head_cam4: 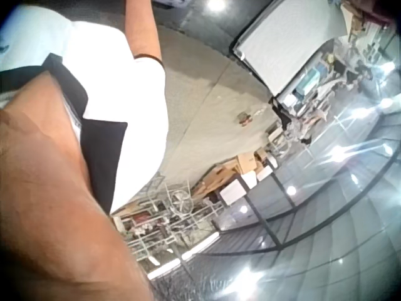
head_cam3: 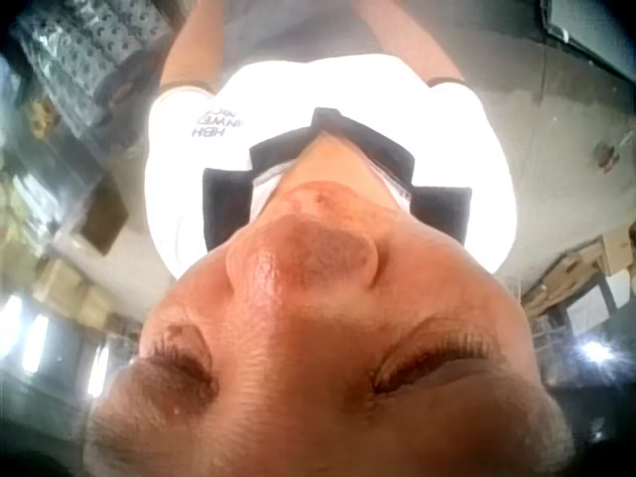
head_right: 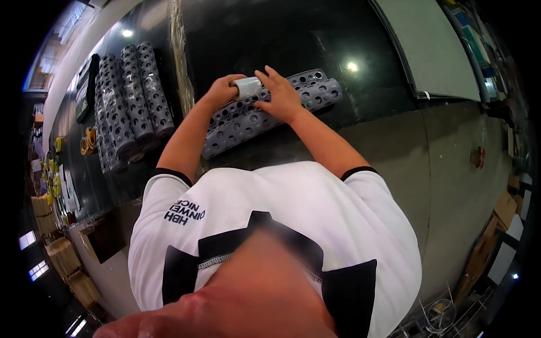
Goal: The person rolls several gray rubber mats one at a time, secures each with a piece of tape, places them in a cardboard box, and then picks up the remaining group of rolled mats to carry them to the box.
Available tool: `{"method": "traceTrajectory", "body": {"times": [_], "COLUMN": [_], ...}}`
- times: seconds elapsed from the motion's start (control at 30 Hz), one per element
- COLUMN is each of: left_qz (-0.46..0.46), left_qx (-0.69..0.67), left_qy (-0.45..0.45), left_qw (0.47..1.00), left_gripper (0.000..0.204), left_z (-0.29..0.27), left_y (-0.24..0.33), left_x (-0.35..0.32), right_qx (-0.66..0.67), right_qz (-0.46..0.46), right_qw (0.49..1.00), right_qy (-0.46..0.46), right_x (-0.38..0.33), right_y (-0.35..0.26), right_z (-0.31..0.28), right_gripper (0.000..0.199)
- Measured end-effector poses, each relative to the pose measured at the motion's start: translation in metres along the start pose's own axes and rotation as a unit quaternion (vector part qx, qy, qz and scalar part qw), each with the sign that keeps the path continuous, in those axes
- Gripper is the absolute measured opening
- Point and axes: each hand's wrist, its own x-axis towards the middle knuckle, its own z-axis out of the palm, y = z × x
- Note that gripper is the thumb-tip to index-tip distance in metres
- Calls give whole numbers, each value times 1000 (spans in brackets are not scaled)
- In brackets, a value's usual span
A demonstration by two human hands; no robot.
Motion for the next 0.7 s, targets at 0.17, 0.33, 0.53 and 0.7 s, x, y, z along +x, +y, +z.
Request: {"method": "traceTrajectory", "body": {"times": [0.17,0.33,0.53,0.7], "left_qz": [-63,87,35,217], "left_qx": [-146,327,242,280], "left_qy": [-49,175,265,79], "left_qw": [986,925,933,932], "left_gripper": [44,33,30,19], "left_z": [33,19,16,49], "left_y": [-5,-31,-16,5], "left_x": [29,59,45,2], "right_qx": [47,32,-38,-36], "right_qz": [-78,-22,-15,-41], "right_qw": [995,997,990,991], "right_qy": [50,-73,-138,-122], "right_x": [-10,-20,-18,-29], "right_y": [22,11,2,-4], "right_z": [-4,-8,-12,-21], "right_gripper": [12,13,25,25]}}
